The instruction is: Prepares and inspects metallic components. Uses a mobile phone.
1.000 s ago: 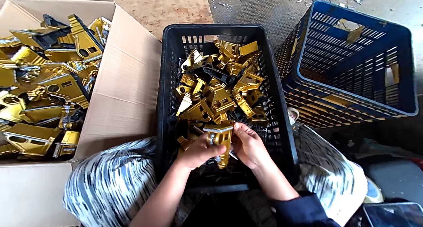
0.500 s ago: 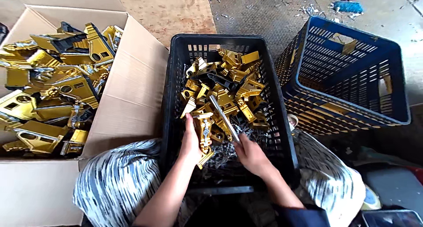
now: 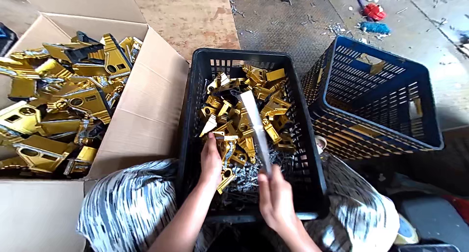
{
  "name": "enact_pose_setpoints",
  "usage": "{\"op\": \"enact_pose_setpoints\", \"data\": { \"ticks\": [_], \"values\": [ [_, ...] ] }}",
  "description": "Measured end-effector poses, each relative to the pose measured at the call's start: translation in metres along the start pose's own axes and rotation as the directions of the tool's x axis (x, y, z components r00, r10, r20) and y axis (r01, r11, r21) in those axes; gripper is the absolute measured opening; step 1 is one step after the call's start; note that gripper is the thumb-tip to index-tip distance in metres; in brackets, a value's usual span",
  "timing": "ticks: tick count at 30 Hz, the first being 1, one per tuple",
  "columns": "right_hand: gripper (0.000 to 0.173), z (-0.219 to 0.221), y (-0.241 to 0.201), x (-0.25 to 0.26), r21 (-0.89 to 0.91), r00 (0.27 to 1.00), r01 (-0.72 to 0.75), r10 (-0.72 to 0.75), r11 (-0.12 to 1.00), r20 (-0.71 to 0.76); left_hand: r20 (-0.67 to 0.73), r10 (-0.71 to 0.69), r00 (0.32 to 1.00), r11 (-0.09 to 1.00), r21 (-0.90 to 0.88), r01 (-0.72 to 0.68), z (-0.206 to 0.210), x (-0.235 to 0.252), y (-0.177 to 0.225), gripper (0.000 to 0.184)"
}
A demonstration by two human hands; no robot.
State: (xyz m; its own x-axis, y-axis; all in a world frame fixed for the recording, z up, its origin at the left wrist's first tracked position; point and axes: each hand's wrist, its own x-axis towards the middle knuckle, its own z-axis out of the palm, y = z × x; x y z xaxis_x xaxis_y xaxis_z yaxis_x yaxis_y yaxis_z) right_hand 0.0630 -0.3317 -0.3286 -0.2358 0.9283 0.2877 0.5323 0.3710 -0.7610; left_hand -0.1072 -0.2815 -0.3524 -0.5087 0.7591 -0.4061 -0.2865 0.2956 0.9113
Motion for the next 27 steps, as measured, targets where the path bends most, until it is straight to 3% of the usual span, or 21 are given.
{"op": "enact_pose_setpoints", "data": {
  "ticks": [2, 3, 4, 5, 6, 7, 9, 11, 12, 13, 14, 15, 17, 20, 22, 24, 25, 27],
  "values": [
    [0.039, 0.004, 0.001, -0.006, 0.126, 0.978, 0.111, -0.086, 0.986, -0.190, 0.005, -0.009, 1.000, 1.000, 0.018, 0.009, -0.001, -0.003, -0.003, 0.060],
    [0.036, 0.006, 0.001, -0.008, 0.076, 0.986, 0.076, -0.064, 0.994, -0.152, 0.012, -0.009, 1.000, 1.000, 0.017, 0.009, 0.000, -0.003, -0.003, 0.060],
    [0.032, 0.007, 0.000, -0.007, -0.032, 1.000, -0.030, 0.030, 0.999, -0.008, 0.024, -0.010, 1.000, 1.000, 0.021, 0.010, 0.001, -0.003, -0.003, 0.058],
    [0.032, 0.005, -0.002, -0.004, -0.108, 0.955, -0.197, 0.216, 0.974, 0.205, 0.016, -0.012, 1.000, 0.999, 0.035, 0.011, 0.001, -0.002, -0.004, 0.057],
    [0.032, 0.005, -0.003, -0.002, -0.135, 0.902, -0.285, 0.313, 0.949, 0.298, 0.014, -0.021, 1.000, 0.998, 0.051, 0.020, -0.001, 0.000, -0.006, 0.058],
    [0.030, 0.003, -0.002, -0.001, -0.097, 0.917, -0.279, 0.295, 0.955, 0.269, 0.014, -0.019, 1.000, 0.998, 0.066, 0.018, -0.002, 0.002, -0.005, 0.058],
    [0.031, 0.002, 0.000, -0.002, 0.108, 0.995, -0.099, 0.097, 0.989, 0.017, 0.017, -0.004, 1.000, 0.997, 0.082, 0.003, 0.002, -0.001, 0.001, 0.058],
    [0.040, 0.007, 0.000, -0.005, 0.158, 0.991, 0.031, -0.009, 0.987, -0.137, 0.046, 0.001, 0.999, 0.996, 0.094, -0.006, 0.001, -0.009, 0.001, 0.060],
    [0.038, 0.011, 0.002, -0.005, 0.077, 0.994, 0.018, -0.010, 0.997, -0.107, 0.058, 0.013, 0.998, 0.995, 0.096, -0.019, 0.003, -0.009, 0.001, 0.059],
    [0.033, 0.012, 0.003, -0.005, -0.024, 0.997, -0.078, 0.079, 0.997, 0.022, 0.066, 0.012, 0.998, 0.996, 0.093, -0.018, 0.004, -0.009, 0.000, 0.058],
    [0.032, 0.012, 0.004, -0.004, -0.088, 0.947, -0.233, 0.246, 0.969, 0.207, 0.058, 0.009, 0.998, 0.996, 0.091, -0.014, 0.003, -0.006, -0.003, 0.057],
    [0.030, 0.011, 0.007, -0.001, -0.124, 0.884, -0.336, 0.358, 0.934, 0.301, 0.067, 0.011, 0.998, 0.994, 0.110, -0.018, -0.001, -0.002, -0.004, 0.057],
    [0.029, 0.002, 0.015, 0.012, -0.102, 0.870, -0.394, 0.406, 0.914, 0.280, 0.112, 0.087, 0.990, 0.976, 0.191, -0.107, -0.005, 0.003, -0.001, 0.052],
    [0.039, -0.013, 0.027, 0.032, 0.157, 0.913, -0.390, 0.358, 0.907, 0.196, 0.320, 0.259, 0.912, 0.843, 0.386, -0.375, -0.010, -0.007, 0.001, 0.043],
    [0.058, -0.019, 0.032, 0.046, 0.299, 0.891, -0.406, 0.301, 0.863, 0.340, 0.506, 0.266, 0.820, 0.708, 0.475, -0.523, -0.011, -0.011, 0.004, 0.043],
    [0.056, -0.016, 0.034, 0.053, 0.367, 0.827, -0.476, 0.264, 0.799, 0.496, 0.616, 0.232, 0.753, 0.590, 0.526, -0.612, -0.012, -0.016, 0.004, 0.046],
    [0.052, -0.013, 0.034, 0.054, 0.407, 0.811, -0.510, 0.268, 0.758, 0.519, 0.607, 0.286, 0.741, 0.536, 0.539, -0.649, -0.012, -0.019, 0.004, 0.046],
    [0.045, -0.006, 0.034, 0.052, 0.523, 0.840, -0.523, 0.304, 0.673, 0.449, 0.464, 0.563, 0.684, 0.464, 0.508, -0.726, -0.014, -0.020, 0.000, 0.035]
  ]
}}
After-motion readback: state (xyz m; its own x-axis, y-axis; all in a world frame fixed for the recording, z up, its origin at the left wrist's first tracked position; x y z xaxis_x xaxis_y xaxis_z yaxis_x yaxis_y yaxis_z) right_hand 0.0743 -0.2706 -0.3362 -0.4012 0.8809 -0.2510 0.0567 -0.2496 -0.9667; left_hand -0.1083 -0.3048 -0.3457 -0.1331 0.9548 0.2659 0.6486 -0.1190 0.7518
